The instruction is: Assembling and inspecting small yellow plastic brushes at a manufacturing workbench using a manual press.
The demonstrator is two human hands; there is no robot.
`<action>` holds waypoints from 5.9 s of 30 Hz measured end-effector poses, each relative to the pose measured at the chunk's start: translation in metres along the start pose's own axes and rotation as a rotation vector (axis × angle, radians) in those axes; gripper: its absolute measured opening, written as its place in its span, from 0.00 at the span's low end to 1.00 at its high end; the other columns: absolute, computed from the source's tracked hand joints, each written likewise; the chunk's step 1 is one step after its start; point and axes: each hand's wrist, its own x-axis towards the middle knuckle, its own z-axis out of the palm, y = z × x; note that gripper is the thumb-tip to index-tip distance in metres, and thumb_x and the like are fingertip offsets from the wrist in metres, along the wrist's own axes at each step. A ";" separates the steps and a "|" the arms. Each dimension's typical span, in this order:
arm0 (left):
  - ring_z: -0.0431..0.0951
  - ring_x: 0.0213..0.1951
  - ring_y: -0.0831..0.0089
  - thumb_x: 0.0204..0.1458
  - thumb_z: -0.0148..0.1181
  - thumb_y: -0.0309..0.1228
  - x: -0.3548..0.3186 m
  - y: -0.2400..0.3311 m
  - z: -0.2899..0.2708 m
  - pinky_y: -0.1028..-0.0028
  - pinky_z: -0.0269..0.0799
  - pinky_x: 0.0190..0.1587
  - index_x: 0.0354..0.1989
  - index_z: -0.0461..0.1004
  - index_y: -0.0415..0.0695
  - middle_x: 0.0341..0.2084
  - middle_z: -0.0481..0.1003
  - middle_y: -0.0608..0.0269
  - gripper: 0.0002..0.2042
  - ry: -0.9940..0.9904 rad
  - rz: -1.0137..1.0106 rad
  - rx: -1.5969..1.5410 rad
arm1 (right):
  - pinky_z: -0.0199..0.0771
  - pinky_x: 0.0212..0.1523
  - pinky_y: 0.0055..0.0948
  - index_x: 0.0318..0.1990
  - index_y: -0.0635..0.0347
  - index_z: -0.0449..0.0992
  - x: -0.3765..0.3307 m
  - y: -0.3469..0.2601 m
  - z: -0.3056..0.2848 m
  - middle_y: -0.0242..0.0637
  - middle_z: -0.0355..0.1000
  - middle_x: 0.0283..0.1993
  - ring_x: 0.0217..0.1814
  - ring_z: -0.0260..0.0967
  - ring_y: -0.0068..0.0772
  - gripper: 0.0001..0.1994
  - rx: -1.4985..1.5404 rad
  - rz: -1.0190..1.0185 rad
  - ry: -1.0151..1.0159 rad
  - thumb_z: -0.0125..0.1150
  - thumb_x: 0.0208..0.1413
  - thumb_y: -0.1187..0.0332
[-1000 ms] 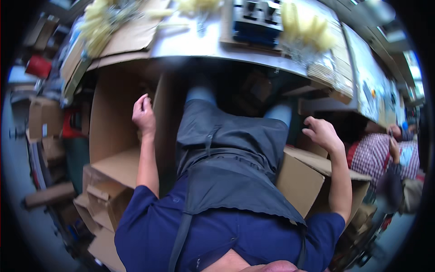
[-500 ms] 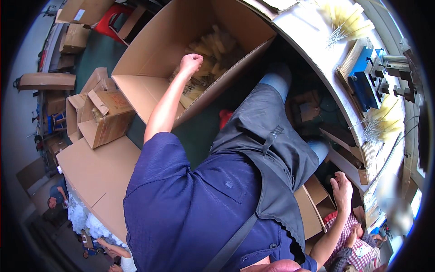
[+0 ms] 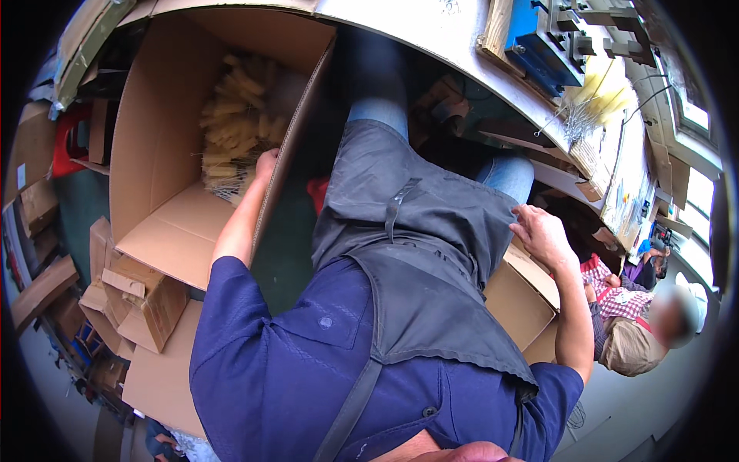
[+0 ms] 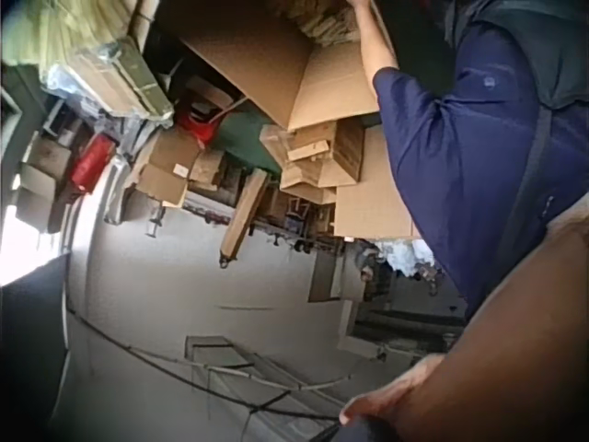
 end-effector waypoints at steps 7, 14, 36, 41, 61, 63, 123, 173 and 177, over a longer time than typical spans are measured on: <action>0.82 0.40 0.56 0.54 0.60 0.44 -0.032 0.036 0.029 0.63 0.74 0.43 0.40 0.82 0.45 0.33 0.80 0.48 0.16 0.188 -0.011 0.107 | 0.75 0.43 0.40 0.45 0.63 0.74 0.025 -0.004 0.004 0.44 0.76 0.37 0.42 0.75 0.47 0.14 -0.036 -0.079 -0.043 0.63 0.56 0.65; 0.81 0.43 0.57 0.55 0.56 0.45 -0.081 0.109 0.057 0.62 0.73 0.47 0.40 0.82 0.49 0.36 0.81 0.52 0.15 0.169 -0.154 0.417 | 0.75 0.44 0.40 0.46 0.63 0.74 0.041 0.007 0.019 0.44 0.76 0.38 0.43 0.75 0.47 0.13 -0.043 -0.131 -0.057 0.62 0.56 0.66; 0.81 0.39 0.53 0.50 0.58 0.38 -0.077 0.078 0.087 0.59 0.75 0.43 0.35 0.81 0.45 0.33 0.80 0.49 0.12 0.116 -0.050 0.279 | 0.76 0.41 0.34 0.46 0.64 0.75 0.087 -0.008 -0.014 0.47 0.75 0.40 0.37 0.75 0.46 0.10 0.027 -0.310 0.162 0.62 0.56 0.74; 0.81 0.30 0.59 0.53 0.56 0.39 -0.091 0.045 0.073 0.61 0.75 0.35 0.31 0.80 0.43 0.27 0.80 0.51 0.12 0.094 -0.002 0.318 | 0.76 0.46 0.39 0.43 0.63 0.76 0.134 -0.053 -0.050 0.45 0.76 0.42 0.45 0.75 0.47 0.11 0.124 -0.512 0.348 0.65 0.53 0.74; 0.78 0.42 0.58 0.50 0.60 0.21 -0.094 0.557 0.128 0.65 0.75 0.45 0.38 0.79 0.44 0.37 0.78 0.55 0.08 0.686 1.392 0.594 | 0.76 0.35 0.49 0.31 0.56 0.78 0.178 0.073 0.117 0.48 0.76 0.30 0.34 0.75 0.55 0.07 0.272 0.136 0.703 0.61 0.53 0.63; 0.77 0.43 0.58 0.50 0.58 0.21 -0.068 0.574 0.107 0.63 0.74 0.46 0.39 0.79 0.45 0.38 0.78 0.57 0.09 0.824 1.345 0.740 | 0.75 0.33 0.49 0.29 0.55 0.77 0.186 0.070 0.129 0.48 0.75 0.29 0.32 0.75 0.55 0.08 0.219 0.143 0.756 0.61 0.52 0.62; 0.73 0.58 0.48 0.47 0.49 0.72 -0.060 0.613 0.224 0.57 0.64 0.61 0.63 0.62 0.32 0.54 0.73 0.37 0.51 0.517 0.458 0.912 | 0.78 0.33 0.47 0.23 0.56 0.77 0.194 0.082 0.147 0.47 0.75 0.25 0.30 0.76 0.53 0.07 0.429 0.286 1.045 0.57 0.48 0.66; 0.70 0.19 0.76 0.63 0.51 0.26 -0.041 0.545 0.242 0.76 0.73 0.23 0.34 0.67 0.40 0.21 0.70 0.64 0.05 0.340 0.890 -0.720 | 0.78 0.34 0.46 0.27 0.55 0.79 0.176 0.089 0.141 0.46 0.77 0.27 0.32 0.77 0.50 0.08 0.330 0.434 0.986 0.58 0.51 0.63; 0.74 0.21 0.75 0.66 0.50 0.30 -0.051 0.534 0.249 0.76 0.76 0.26 0.38 0.67 0.38 0.22 0.72 0.63 0.08 0.265 0.935 -0.532 | 0.76 0.32 0.46 0.29 0.54 0.77 0.164 0.103 0.161 0.42 0.77 0.30 0.33 0.76 0.51 0.08 0.271 0.457 1.000 0.59 0.54 0.62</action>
